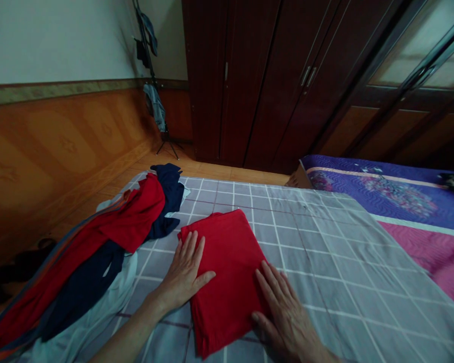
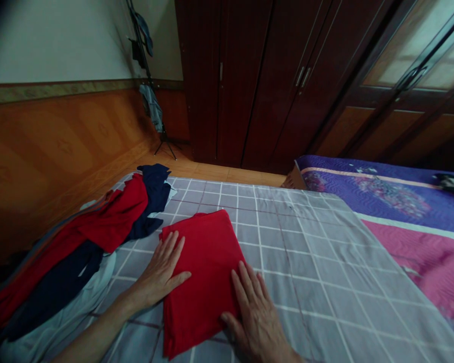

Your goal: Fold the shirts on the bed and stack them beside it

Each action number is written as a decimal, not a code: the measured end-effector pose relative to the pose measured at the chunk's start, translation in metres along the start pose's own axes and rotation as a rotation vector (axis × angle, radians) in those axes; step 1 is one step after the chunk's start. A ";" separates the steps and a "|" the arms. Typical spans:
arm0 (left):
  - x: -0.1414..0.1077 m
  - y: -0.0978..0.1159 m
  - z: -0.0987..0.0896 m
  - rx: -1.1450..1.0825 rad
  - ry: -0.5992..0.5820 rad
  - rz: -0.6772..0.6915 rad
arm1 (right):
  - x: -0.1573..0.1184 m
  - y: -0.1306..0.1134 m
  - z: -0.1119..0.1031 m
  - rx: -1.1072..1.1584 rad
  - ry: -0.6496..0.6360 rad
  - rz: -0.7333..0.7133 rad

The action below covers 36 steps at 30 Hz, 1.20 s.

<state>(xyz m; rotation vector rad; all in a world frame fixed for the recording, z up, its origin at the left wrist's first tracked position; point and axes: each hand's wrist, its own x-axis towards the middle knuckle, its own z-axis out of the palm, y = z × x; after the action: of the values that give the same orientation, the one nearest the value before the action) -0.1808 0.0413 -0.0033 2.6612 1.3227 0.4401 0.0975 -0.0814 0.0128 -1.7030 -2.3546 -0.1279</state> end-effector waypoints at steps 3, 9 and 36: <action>0.002 -0.001 0.002 -0.055 0.048 -0.033 | 0.012 0.008 0.000 -0.017 -0.029 0.059; 0.012 -0.016 0.000 -0.076 0.214 -0.292 | -0.006 0.011 0.001 -0.076 0.122 0.053; 0.066 -0.016 -0.039 -1.084 0.016 -0.592 | 0.023 0.004 -0.025 0.307 -0.100 0.580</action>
<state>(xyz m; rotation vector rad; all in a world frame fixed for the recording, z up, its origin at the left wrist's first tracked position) -0.1677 0.1028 0.0427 1.3365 1.2574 0.7837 0.0973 -0.0638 0.0418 -2.1681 -1.7240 0.4022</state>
